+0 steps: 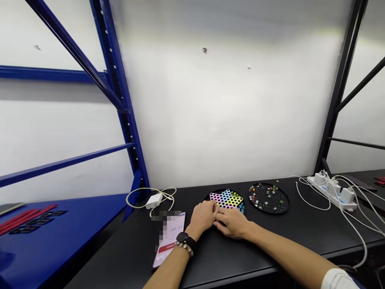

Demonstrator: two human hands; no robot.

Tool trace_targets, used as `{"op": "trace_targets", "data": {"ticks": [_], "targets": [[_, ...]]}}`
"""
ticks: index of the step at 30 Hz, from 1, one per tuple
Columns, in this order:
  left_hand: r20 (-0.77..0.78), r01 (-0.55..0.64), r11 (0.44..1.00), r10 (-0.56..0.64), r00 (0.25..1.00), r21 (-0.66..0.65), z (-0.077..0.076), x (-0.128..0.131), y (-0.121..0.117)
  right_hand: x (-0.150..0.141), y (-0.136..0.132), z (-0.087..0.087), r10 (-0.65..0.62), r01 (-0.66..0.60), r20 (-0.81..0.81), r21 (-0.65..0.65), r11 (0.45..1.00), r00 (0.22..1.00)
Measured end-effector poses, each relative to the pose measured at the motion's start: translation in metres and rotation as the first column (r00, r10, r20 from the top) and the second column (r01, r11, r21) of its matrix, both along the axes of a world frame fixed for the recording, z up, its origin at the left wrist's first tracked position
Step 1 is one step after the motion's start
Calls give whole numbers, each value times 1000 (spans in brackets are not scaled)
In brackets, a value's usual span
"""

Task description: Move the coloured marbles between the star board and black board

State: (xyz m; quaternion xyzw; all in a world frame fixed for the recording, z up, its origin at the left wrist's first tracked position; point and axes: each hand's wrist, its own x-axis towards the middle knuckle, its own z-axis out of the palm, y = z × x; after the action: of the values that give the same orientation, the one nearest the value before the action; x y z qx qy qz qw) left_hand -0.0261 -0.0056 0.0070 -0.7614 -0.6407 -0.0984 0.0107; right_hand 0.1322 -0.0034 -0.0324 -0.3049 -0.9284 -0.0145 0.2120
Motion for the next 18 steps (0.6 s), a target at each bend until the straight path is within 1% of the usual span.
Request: {"op": "trace_targets", "data": {"ticks": [2,5,8,10,12,15,18], "targets": [[-18,2,1000,-2,1000,-6,1,0,0,-3,-2,2,17,-17,-30,-13,1000,999],[-32,0,1000,0,1000,-1,5,-4,0,-7,-1,2,16,-17,-22,-24,1000,1000],[-15,24,1000,-24,1000,9,10,-11,-1,-9,2,-1,-5,5,-13,-11,1000,1000],[2,32,999,-32,999,3,13,-16,-1,-9,3,-3,-28,28,-3,3,1000,1000],[1,25,999,-25,1000,-38,16,-20,-2,-9,3,-5,-37,37,-6,19,999,999],[5,15,996,-14,1000,-85,19,-25,-2,-7,1,-6,-12,15,-48,55,998,999],[33,3,998,-1,999,-58,20,-31,-1,-4,-2,-5,3,5,-106,69,998,994]]}}
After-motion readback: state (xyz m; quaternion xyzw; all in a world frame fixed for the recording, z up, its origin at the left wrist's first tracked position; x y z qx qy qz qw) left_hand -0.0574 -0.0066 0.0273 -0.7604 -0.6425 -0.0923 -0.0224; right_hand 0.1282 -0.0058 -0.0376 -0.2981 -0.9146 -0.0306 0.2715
